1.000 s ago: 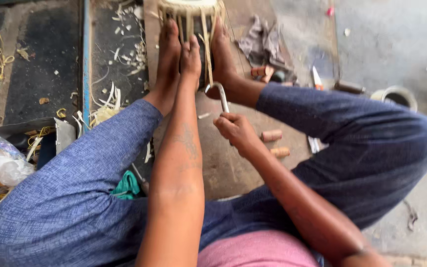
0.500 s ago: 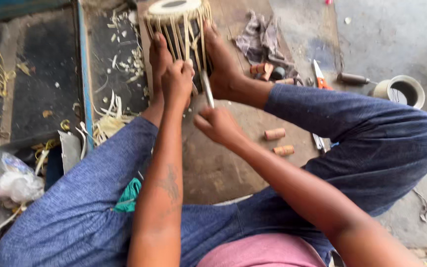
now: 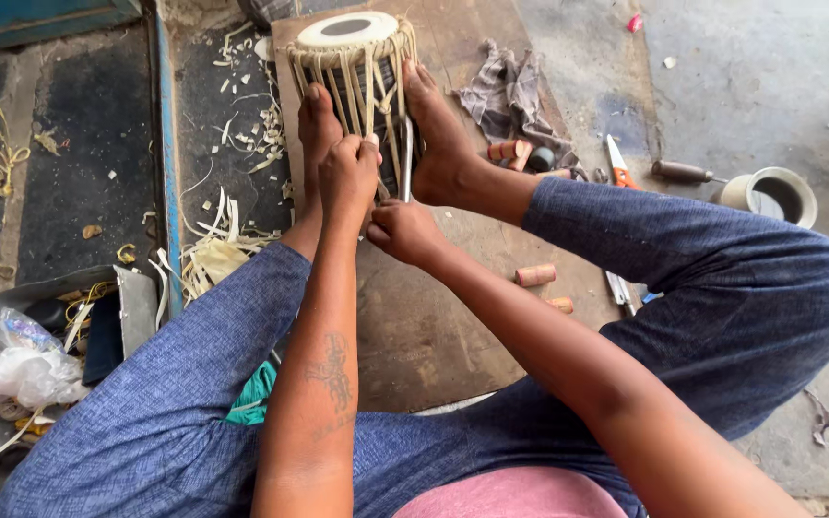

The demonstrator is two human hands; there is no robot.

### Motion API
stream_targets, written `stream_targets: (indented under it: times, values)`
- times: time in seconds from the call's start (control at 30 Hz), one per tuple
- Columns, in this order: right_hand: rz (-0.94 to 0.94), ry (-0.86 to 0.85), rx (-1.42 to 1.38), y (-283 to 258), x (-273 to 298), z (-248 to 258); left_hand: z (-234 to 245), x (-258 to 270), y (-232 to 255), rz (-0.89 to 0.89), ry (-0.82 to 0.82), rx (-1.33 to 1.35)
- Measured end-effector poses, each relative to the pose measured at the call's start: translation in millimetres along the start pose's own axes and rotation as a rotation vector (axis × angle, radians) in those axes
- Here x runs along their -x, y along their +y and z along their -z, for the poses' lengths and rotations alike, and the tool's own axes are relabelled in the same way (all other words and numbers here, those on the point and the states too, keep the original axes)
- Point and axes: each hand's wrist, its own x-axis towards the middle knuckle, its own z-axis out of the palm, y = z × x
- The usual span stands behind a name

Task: The person tightens the leather straps of a tabla using a metal hook tool and their hands while sitting on the floor, pulling the straps and positioning wooden blocks.

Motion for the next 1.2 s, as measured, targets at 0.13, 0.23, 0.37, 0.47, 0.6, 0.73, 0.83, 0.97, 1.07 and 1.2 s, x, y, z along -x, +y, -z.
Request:
stream_targets:
  times: [0.13,0.23,0.37,0.47,0.6,0.73,0.83,0.97,1.07,1.2]
  values:
    - [-0.471,-0.09,-0.475,-28,37,61,-13,-3,-12,-0.044,0.091,0.002]
    - [-0.272,-0.197,-0.233,-59,93,83,-31,-23,-14,0.046,0.201,-0.134]
    - [-0.27,-0.182,-0.395,-75,124,78,-58,-57,-20,0.472,-0.025,0.459]
    - [-0.249,-0.216,-0.351,-71,110,78,-65,-81,-23,0.504,-0.036,0.876]
    - [-0.238,-0.169,-0.239,-63,80,71,-45,-77,-40,0.413,-0.067,0.648]
    - [0.022,0.074,0.131,-37,15,44,-23,-77,-34,0.402,-0.106,0.495]
    - [0.093,-0.109,0.128,-10,2,23,-15,-73,-34,0.417,-0.091,0.48]
    - [-0.044,-0.279,-0.151,9,60,8,-4,-68,-58,0.446,-0.151,0.624]
    - [-0.24,-0.259,-0.457,7,80,11,0,-66,-73,0.473,-0.145,0.727]
    - [-0.342,-0.249,-0.642,-22,76,29,-9,-55,-77,0.503,-0.104,0.776]
